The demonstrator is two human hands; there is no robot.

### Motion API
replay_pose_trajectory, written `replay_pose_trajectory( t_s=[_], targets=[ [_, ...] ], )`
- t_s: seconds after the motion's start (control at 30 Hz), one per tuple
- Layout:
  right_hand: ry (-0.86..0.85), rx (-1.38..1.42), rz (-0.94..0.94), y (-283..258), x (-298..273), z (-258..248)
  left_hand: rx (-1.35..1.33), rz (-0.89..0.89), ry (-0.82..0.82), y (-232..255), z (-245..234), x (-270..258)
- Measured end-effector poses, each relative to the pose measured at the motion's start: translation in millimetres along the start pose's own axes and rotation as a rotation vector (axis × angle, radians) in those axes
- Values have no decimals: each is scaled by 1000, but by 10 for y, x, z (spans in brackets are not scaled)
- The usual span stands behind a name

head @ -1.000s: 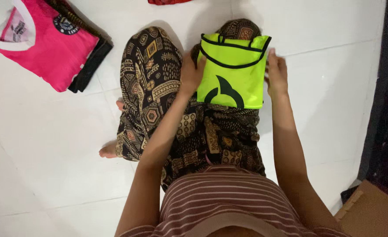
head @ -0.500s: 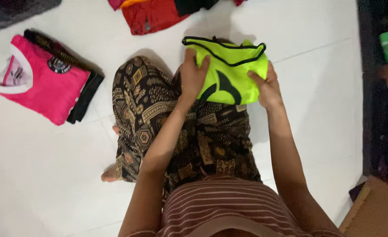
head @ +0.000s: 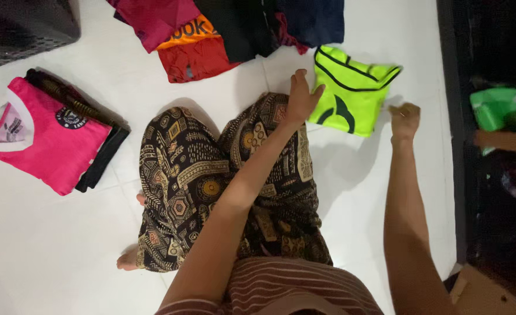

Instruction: The person folds t-shirts and shorts by hand on a tiled floor and stacks them.

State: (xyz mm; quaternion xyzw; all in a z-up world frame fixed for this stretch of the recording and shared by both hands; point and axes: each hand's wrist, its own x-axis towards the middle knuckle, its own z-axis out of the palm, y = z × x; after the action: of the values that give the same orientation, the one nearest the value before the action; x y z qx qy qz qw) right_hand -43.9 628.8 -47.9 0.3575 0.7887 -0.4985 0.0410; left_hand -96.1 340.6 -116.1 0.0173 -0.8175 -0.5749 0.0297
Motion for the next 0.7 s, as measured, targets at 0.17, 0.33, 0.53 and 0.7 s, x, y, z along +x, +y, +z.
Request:
replay_pose_trajectory(
  t_s=[0.17, 0.33, 0.53, 0.7],
  targets=[
    [191, -81, -675, -21, 619, 591, 12, -46, 70, -115, -62, 174],
    [-139, 331, -497, -688, 1238, 1630, -640, -665, -93, 6, -410, 256],
    [-204, -31, 136, -1342, 1522, 2191, -850, -538, -229, 134, -1427, -79],
    [-353, 381, 236, -1736, 1384, 2292, -766, -667, -99, 253, -2014, -45]
  ],
)
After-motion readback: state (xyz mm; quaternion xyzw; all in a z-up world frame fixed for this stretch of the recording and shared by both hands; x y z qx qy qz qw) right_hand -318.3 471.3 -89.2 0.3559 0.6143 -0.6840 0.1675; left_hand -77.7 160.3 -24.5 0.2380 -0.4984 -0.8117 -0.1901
